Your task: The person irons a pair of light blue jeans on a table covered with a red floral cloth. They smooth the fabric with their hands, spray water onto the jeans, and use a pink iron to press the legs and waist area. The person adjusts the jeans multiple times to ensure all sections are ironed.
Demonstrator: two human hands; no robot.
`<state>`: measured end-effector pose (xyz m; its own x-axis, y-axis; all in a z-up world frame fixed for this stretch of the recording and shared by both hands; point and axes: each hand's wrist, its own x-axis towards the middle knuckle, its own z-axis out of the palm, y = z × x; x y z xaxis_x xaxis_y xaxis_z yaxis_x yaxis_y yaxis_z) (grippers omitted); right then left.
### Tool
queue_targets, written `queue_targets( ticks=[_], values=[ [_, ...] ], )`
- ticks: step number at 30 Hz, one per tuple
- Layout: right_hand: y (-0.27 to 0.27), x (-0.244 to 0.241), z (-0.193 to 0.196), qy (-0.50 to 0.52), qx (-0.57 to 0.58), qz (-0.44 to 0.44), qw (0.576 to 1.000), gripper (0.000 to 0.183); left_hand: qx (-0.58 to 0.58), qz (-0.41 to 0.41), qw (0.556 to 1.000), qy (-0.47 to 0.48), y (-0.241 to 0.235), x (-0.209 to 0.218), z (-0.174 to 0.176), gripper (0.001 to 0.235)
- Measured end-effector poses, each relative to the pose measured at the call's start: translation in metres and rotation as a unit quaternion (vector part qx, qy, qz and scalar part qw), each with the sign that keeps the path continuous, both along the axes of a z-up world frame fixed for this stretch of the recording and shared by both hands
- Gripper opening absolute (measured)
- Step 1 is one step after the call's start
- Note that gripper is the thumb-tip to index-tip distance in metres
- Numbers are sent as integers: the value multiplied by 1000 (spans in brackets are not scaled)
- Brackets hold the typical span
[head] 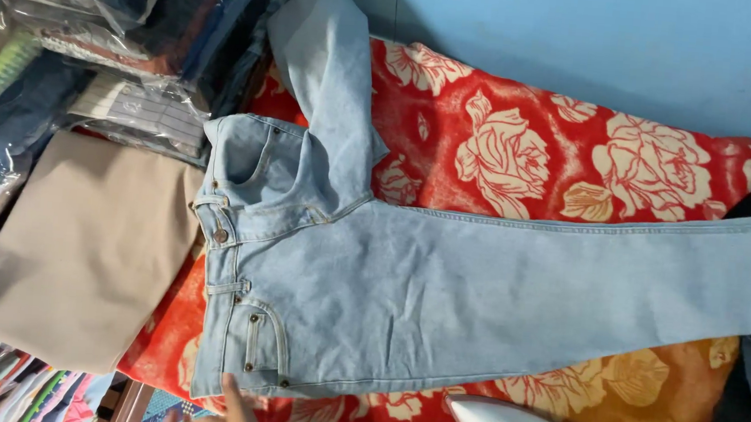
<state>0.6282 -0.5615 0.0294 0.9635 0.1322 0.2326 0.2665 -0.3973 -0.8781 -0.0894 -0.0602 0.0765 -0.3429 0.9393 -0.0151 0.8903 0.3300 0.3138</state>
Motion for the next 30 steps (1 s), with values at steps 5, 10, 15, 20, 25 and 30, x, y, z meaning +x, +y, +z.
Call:
queue_targets(
  ticks=[5, 10, 15, 20, 25, 30],
  values=[
    [270, -109, 33, 94, -78, 84, 989, 37, -12, -171, 941, -290, 101, 52, 38, 80],
    [552, -230, 31, 374, 32, 264, 888, 66, -102, -188, 943, -254, 204, 104, -30, 107],
    [681, -220, 21, 416, -51, 187, 888, 78, -100, -209, 942, -243, 232, 130, -34, 106],
    [669, -171, 34, 143, -96, 237, 956, 39, 172, -232, 919, -268, 221, 148, -30, 73],
    [603, -173, 137, -323, -60, 237, 914, 32, 382, -250, 858, -233, 248, 169, -83, 67],
    [497, -129, 104, -213, -217, 234, 923, 48, 287, -298, 893, -175, 251, 166, -60, 81]
  ],
)
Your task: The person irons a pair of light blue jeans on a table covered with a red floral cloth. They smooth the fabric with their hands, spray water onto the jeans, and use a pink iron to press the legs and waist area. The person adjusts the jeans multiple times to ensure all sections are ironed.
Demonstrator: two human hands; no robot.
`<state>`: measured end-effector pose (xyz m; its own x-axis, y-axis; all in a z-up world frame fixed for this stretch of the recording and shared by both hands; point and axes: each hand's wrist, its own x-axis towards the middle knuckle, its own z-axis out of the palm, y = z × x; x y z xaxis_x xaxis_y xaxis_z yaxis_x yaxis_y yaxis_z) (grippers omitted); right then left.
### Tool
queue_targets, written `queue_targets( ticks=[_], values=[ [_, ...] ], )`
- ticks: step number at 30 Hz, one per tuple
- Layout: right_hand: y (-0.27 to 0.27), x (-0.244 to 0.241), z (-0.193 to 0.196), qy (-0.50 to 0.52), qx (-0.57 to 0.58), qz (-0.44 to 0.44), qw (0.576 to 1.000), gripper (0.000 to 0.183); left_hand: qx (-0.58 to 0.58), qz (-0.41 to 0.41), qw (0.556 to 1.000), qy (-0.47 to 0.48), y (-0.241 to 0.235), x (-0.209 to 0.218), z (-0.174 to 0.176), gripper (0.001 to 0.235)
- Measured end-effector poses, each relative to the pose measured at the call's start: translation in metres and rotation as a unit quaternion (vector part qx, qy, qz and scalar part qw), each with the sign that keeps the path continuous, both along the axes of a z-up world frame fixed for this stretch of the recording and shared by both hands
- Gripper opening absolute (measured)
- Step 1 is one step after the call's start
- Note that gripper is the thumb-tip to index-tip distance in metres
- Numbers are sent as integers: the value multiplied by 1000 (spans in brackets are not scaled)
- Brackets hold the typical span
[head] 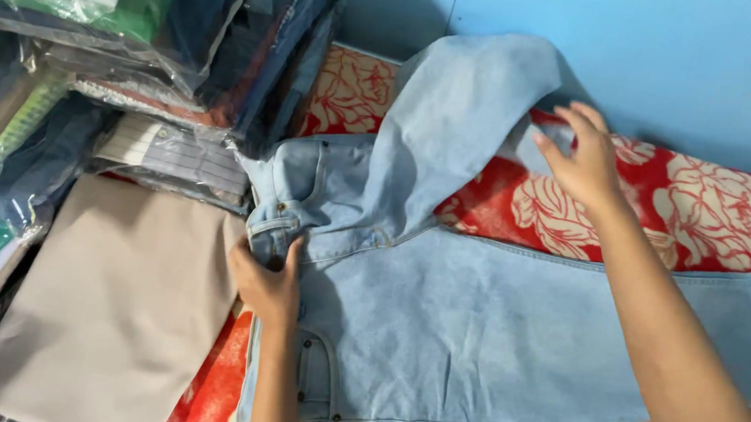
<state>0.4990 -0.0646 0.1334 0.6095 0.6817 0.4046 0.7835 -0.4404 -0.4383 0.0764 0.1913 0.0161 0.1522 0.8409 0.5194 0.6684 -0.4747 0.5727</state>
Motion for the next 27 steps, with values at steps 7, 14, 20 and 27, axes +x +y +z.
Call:
queue_targets(
  ticks=[7, 14, 20, 27],
  values=[
    [-175, -103, -65, -158, -108, -90, 977, 59, -3, 33, 986, 165, -35, -39, -9, 84],
    [-189, -192, -103, -78, -254, -31, 964, 75, 16, 106, 990, 90, -73, -16, 29, 74],
    [-189, -165, -90, -16, -210, -84, 974, 76, 111, -339, 928, 108, -146, 113, 51, 27],
    [-255, -91, -119, 60, -278, -253, 925, 79, 74, -490, 807, 320, -137, 190, 1, 66]
  ],
)
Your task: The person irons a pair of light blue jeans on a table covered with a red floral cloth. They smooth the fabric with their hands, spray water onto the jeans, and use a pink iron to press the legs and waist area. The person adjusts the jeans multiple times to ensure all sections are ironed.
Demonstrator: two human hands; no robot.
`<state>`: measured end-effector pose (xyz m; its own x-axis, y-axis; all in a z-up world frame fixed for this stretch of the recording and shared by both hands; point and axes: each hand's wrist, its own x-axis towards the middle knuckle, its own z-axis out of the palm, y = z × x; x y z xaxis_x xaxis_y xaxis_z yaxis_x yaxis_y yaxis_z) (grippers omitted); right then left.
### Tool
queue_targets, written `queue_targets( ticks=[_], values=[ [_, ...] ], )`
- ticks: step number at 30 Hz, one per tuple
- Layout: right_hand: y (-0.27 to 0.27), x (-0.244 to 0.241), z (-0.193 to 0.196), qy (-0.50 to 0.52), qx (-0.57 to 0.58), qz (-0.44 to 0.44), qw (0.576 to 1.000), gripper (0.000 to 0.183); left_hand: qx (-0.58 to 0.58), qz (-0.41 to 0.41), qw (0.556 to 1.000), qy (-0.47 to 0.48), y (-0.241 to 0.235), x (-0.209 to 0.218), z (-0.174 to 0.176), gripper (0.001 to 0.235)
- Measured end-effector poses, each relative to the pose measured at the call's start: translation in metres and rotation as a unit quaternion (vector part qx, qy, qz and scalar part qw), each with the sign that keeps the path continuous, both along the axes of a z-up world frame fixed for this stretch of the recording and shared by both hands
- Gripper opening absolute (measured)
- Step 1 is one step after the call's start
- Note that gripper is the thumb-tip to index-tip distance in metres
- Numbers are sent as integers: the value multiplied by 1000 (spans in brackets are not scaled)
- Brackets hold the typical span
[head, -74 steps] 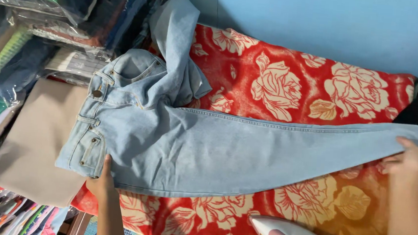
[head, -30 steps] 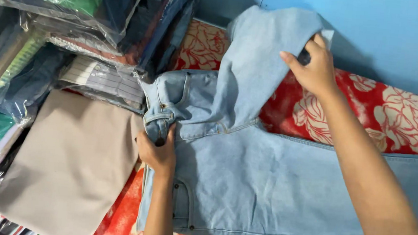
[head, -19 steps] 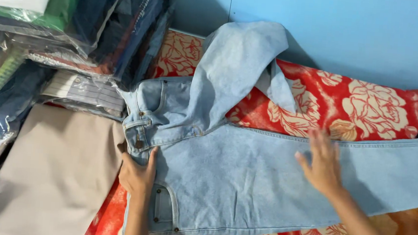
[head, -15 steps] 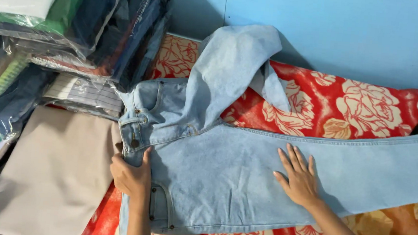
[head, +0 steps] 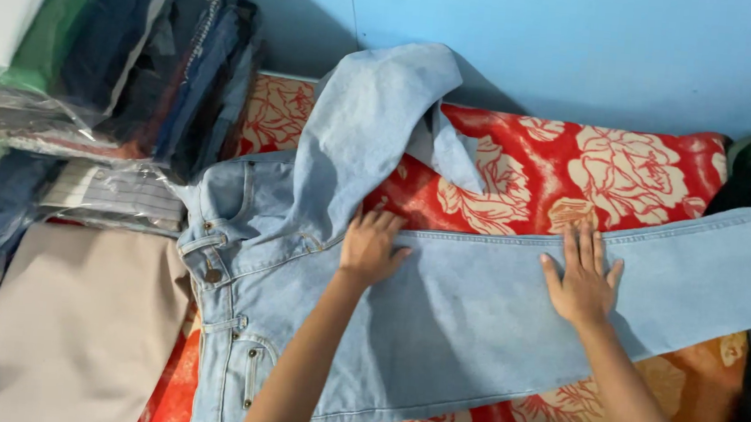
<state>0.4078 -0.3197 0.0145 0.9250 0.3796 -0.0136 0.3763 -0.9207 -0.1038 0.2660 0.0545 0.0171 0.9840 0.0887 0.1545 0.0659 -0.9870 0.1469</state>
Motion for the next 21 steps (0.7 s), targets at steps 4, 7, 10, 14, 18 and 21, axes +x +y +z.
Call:
queue_targets(
  ticks=[4, 7, 10, 14, 18, 21],
  values=[
    [-3, 9, -14, 12, -15, -19, 1000, 79, 5, 12, 998, 56, 26, -12, 56, 97],
    [3, 8, -3, 51, -34, -46, 997, 78, 59, 31, 995, 74, 34, -9, 26, 106],
    [3, 8, -5, 53, -31, -45, 997, 78, 62, 8, 997, -37, 38, -11, -2, 111],
    [20, -10, 2, 19, 2, -37, 999, 75, 37, 13, 999, -12, -1, -25, 31, 89],
    [56, -48, 18, 40, -12, 67, 997, 68, -91, -67, 993, 27, -26, -56, 19, 82],
    [54, -43, 9, 43, -30, 57, 997, 69, -79, -50, 993, 68, -29, -52, 41, 99]
  ],
)
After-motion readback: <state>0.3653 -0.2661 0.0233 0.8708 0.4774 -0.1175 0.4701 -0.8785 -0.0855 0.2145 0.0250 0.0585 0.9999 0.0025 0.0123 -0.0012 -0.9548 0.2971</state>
